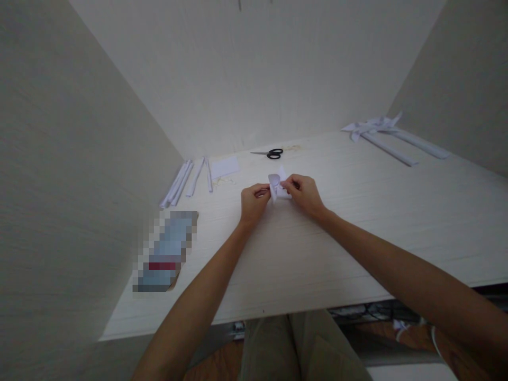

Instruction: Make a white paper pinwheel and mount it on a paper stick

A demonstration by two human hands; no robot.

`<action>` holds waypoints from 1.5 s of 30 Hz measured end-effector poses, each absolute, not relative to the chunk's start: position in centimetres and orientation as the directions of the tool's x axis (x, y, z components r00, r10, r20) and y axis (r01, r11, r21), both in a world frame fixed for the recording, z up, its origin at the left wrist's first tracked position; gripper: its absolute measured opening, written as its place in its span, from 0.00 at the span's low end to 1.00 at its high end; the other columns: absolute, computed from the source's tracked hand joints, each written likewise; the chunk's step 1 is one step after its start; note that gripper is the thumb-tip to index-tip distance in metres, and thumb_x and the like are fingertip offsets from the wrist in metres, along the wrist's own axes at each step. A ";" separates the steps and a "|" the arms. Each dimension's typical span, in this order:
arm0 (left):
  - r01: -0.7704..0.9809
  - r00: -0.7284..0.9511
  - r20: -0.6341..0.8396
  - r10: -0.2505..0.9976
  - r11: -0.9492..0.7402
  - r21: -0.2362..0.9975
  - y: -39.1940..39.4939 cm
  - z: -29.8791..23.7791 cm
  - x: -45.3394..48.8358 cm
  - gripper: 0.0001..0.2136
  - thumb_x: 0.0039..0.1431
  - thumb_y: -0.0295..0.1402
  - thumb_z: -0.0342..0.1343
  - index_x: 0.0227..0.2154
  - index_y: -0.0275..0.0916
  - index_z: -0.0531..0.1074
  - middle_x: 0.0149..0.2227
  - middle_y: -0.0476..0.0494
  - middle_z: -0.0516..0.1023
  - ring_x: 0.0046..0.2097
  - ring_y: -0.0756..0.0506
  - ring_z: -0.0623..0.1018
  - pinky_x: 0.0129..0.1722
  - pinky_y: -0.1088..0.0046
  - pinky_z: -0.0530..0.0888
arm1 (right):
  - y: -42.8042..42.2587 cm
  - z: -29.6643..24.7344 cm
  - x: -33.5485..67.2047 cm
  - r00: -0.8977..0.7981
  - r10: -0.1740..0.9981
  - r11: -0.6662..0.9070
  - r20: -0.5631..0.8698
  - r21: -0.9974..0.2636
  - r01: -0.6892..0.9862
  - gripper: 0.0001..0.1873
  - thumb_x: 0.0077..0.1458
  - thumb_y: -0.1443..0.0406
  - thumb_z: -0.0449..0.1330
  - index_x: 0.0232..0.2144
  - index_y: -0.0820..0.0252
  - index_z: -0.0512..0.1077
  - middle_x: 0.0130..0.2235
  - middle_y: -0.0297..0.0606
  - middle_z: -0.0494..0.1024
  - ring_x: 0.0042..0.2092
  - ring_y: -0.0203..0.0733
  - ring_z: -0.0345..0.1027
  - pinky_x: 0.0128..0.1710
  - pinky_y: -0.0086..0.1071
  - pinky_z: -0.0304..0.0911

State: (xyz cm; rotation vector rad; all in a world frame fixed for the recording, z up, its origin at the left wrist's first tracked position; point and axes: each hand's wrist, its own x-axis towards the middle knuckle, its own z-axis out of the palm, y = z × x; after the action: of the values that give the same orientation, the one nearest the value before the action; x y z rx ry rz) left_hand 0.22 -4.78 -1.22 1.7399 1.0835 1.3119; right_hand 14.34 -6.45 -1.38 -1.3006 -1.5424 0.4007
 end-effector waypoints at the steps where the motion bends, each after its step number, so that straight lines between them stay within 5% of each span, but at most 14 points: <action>1: 0.208 0.140 0.386 0.912 -0.409 0.889 -4.8 -1.2 0.2 0.08 0.43 0.23 0.53 0.27 0.34 0.76 0.29 0.44 0.78 0.31 0.48 0.76 0.33 0.72 0.73 | -6.5 -1.4 14.3 0.118 0.869 0.356 0.481 -0.772 0.526 0.12 0.48 0.64 0.53 0.16 0.63 0.65 0.16 0.30 0.63 0.21 0.31 0.54 0.22 0.27 0.48; 29: 0.224 0.162 0.405 0.900 -0.433 0.873 -4.9 -1.0 0.2 0.08 0.41 0.21 0.52 0.22 0.35 0.75 0.26 0.46 0.78 0.30 0.50 0.75 0.33 0.74 0.72 | -6.4 -1.5 14.5 0.100 0.874 0.361 0.476 -0.772 0.523 0.12 0.47 0.64 0.54 0.16 0.64 0.67 0.17 0.32 0.66 0.21 0.32 0.57 0.22 0.27 0.50; 45: 0.222 0.125 0.403 0.907 -0.422 0.879 -4.9 -0.7 -0.1 0.09 0.40 0.20 0.51 0.20 0.35 0.75 0.22 0.49 0.76 0.28 0.50 0.75 0.31 0.75 0.71 | -5.7 -1.6 15.0 -0.056 0.977 0.192 0.205 -0.965 -0.176 0.09 0.33 0.64 0.65 0.18 0.64 0.71 0.17 0.30 0.70 0.19 0.28 0.59 0.20 0.25 0.54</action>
State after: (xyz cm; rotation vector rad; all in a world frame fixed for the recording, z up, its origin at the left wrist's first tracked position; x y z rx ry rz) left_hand -0.11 -4.91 -0.71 1.7503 1.0976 1.3323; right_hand 15.02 -5.65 -1.58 -0.9019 -1.2234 1.1884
